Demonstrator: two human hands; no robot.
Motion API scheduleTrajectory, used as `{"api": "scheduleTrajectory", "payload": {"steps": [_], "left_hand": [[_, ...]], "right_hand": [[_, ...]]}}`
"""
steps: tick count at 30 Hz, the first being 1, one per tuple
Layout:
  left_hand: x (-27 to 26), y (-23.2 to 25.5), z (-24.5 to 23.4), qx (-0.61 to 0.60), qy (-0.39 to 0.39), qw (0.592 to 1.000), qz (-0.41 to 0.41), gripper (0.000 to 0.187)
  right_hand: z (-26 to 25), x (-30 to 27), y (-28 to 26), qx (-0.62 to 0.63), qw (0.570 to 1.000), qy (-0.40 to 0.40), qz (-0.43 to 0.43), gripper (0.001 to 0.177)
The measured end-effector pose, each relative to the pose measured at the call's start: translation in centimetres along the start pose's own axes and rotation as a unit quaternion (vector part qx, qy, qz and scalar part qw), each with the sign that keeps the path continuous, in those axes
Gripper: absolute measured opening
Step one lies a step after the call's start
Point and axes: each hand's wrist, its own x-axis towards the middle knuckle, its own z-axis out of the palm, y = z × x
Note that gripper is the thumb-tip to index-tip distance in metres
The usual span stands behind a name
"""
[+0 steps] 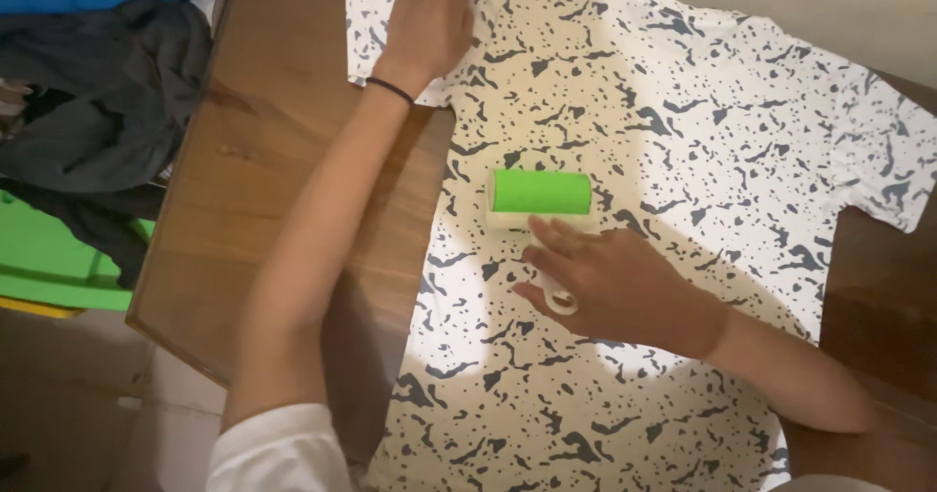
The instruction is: The person uses a green lint roller to remove lint from a white t-shirt with a black speckled pattern. The t-shirt is laid flat on a wooden table. The person rolls the lint roller repeatedly over the entire surface of the t-shirt, including the sleeves and body.
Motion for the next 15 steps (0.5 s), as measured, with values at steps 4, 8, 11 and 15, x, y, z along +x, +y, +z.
{"api": "scheduleTrajectory", "payload": {"steps": [4, 8, 11, 15], "left_hand": [[-1.6, 1.7, -2.9, 0.046, -0.074, 0.996, 0.009, 0.048], [-5.7, 3.4, -7.0, -0.003, -0.109, 0.994, -0.014, 0.04], [-8.1, 4.0, -8.0, 0.006, -0.094, 0.996, 0.007, 0.042], [-10.0, 3.8, -7.9, -0.024, -0.069, 0.997, 0.0, 0.038]], "right_hand": [[0.3, 1.9, 3.2, 0.02, 0.991, -0.108, 0.072, 0.043], [2.0, 5.4, 11.1, -0.001, 0.965, -0.157, 0.208, 0.038], [3.4, 7.8, 17.3, 0.004, 0.984, -0.031, 0.177, 0.031], [4.6, 9.2, 20.7, -0.088, 0.988, 0.018, 0.122, 0.021]]}}
